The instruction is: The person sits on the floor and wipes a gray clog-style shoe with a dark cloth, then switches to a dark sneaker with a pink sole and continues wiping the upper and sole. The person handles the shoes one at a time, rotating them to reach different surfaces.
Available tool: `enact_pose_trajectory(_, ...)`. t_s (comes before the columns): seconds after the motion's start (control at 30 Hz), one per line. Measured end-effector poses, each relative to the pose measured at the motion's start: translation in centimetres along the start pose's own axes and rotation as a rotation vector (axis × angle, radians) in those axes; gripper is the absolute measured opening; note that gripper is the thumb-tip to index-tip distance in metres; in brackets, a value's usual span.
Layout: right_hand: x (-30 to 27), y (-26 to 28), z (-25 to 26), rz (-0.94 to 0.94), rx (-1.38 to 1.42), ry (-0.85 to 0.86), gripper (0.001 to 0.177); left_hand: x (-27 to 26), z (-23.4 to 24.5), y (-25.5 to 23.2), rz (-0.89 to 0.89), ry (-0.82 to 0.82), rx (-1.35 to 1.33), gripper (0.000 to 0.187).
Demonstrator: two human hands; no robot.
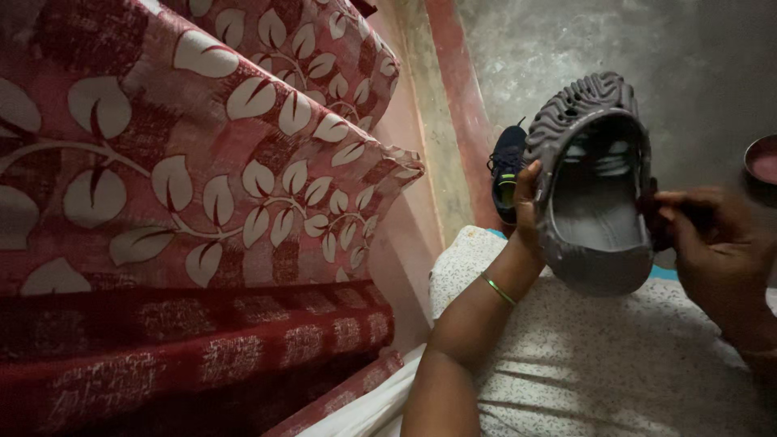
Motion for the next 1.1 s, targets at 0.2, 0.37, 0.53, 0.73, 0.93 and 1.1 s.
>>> enact_pose_trajectory(0.2, 0.6, 1.6, 2.1, 0.014, -0.164, -0.066, 0.016, -0.2, 1.1, 0.8, 0.002, -0.028, -0.008, 0.050)
enact_pose_trajectory(0.37, 1.5, 0.8, 1.3, -0.035, -0.211, -0.030, 0.014, 0.1, 1.2, -0.3, -0.045, -0.018, 0.027, 0.052)
enact_pose_trajectory(0.53, 1.1, -0.9, -0.6, -0.129, 0.023, 0.078, 0.017, 0.2, 0.5, -1.3, -0.078, -0.027, 0.087, 0.053)
enact_pose_trajectory(0.73, 0.8, -1.9, -0.5, -0.211, 0.074, 0.060, 0.017, 0.4, 0.7, -0.7, -0.001, -0.018, 0.044, 0.055)
enact_pose_trajectory(0.93, 1.0, -2.1, 0.1, -0.228, 0.065, -0.005, 0.018, 0.0, 2.0, -1.1, -0.022, -0.044, 0.274, 0.045)
enact_pose_trajectory(1.1, 2.0, -4.2, 0.6, -0.276, -0.009, -0.017, 0.023, 0.1, 3.8, -1.2, 0.030, 0.062, 0.221, 0.037)
Point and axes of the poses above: each hand's wrist, its own x-axis towards the middle knuckle, its own z-axis out of the back of the hand, y = z × x, the point moved 3 cm from there along x, towards the middle knuckle, and after that the axes turned 12 degrees about -x, right-handed, at the moved point
